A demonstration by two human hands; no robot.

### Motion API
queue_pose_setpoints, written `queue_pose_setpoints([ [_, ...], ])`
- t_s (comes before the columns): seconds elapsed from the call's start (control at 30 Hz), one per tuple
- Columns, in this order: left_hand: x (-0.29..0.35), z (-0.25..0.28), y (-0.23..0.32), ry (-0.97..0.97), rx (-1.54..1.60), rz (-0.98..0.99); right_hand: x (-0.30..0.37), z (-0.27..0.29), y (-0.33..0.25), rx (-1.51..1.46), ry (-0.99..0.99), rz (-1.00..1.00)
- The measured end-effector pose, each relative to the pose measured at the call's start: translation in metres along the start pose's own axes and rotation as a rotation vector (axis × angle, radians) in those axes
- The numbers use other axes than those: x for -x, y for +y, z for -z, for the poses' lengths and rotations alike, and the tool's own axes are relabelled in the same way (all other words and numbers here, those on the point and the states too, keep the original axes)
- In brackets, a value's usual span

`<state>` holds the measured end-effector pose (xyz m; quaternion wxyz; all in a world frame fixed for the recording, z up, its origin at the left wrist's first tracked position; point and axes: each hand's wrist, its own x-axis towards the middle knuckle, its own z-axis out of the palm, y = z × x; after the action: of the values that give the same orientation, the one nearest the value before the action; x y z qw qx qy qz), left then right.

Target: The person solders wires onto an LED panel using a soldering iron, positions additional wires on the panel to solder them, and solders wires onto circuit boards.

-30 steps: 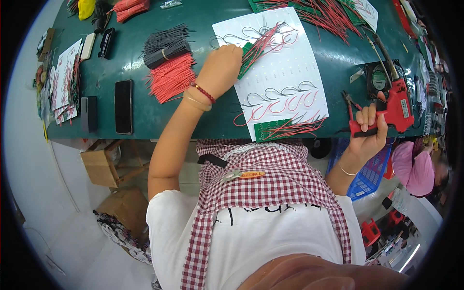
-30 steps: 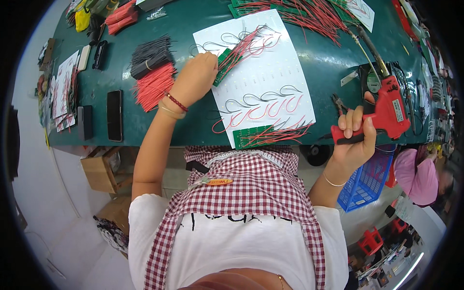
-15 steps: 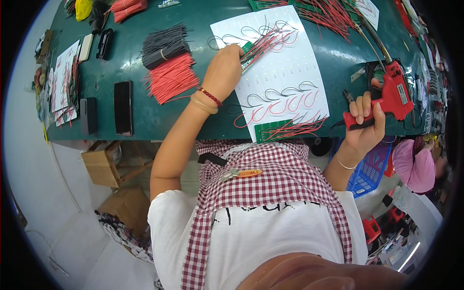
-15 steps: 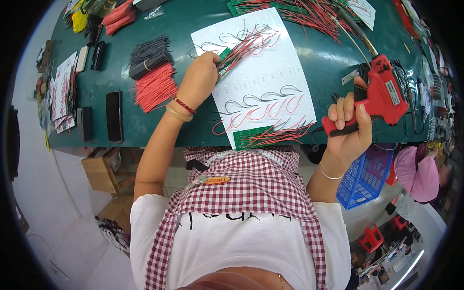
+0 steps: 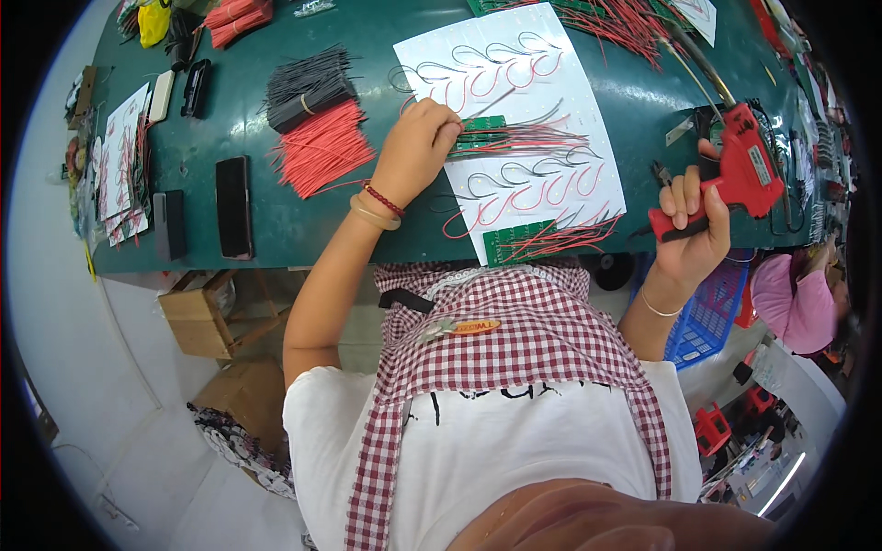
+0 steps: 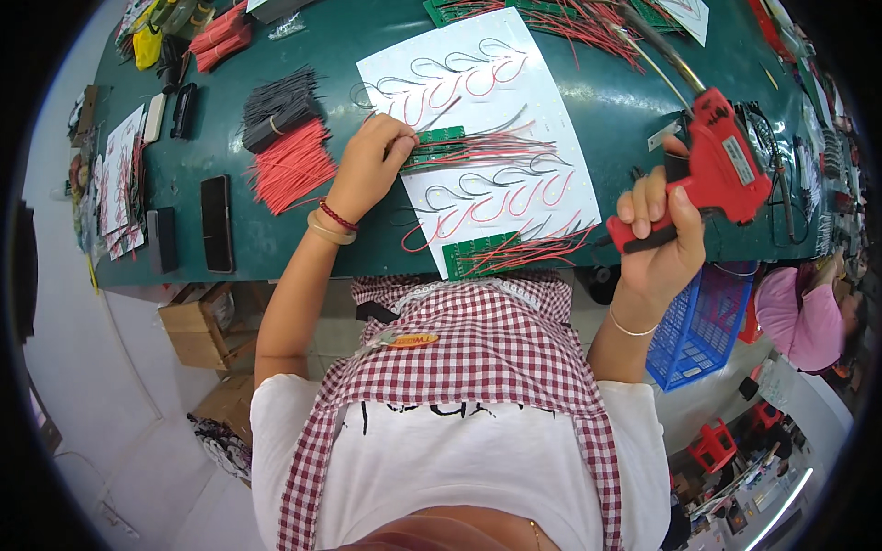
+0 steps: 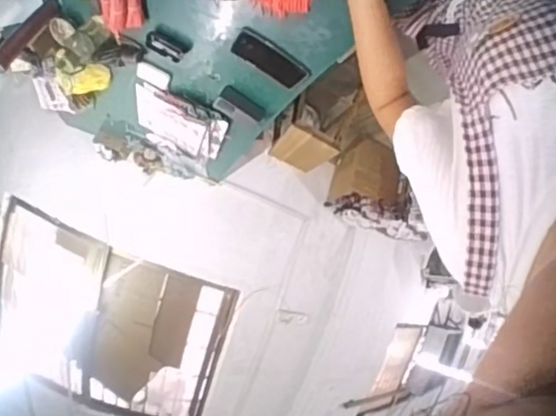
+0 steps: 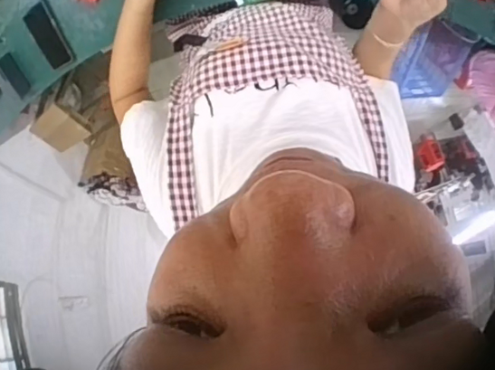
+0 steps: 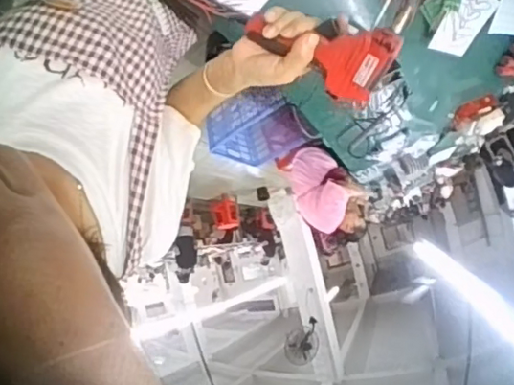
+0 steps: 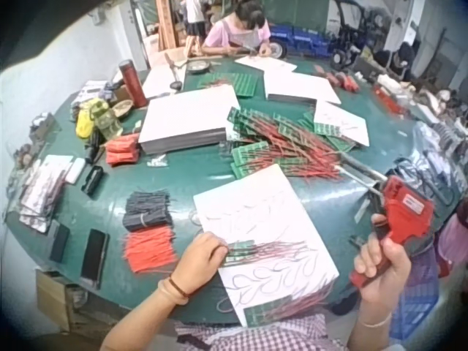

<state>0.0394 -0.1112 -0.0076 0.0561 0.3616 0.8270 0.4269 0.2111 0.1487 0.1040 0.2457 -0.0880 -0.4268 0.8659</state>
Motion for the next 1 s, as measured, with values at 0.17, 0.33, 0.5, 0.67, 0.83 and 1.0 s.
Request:
queue_pose_setpoints([
  [0.17, -0.006, 0.004, 0.015, 0.027, 0.207, 0.400, -0.016, -0.015, 0.023, -0.062, -0.036, -0.182],
  [0.33, -0.003, -0.002, 0.009, 0.156, 0.262, 0.338, -0.045, -0.029, 0.076, -0.205, -0.052, -0.324],
  [0.5, -0.007, -0.005, 0.016, 0.239, 0.469, 0.422, -0.066, -0.038, 0.135, -0.420, -0.034, -0.334],
  [0.67, -0.008, 0.005, 0.012, 0.290, 0.505, 0.416, -0.068, -0.042, 0.167, -0.373, -0.005, -0.333],
  [0.83, -0.005, 0.021, 0.008, 0.384, 0.819, 0.503, -0.058, -0.038, 0.177, -0.273, 0.009, -0.361],
  [1.0, -0.014, 0.040, 0.009, 0.538, 0.913, 0.420, -0.060, -0.038, 0.176, -0.230, -0.013, -0.351],
])
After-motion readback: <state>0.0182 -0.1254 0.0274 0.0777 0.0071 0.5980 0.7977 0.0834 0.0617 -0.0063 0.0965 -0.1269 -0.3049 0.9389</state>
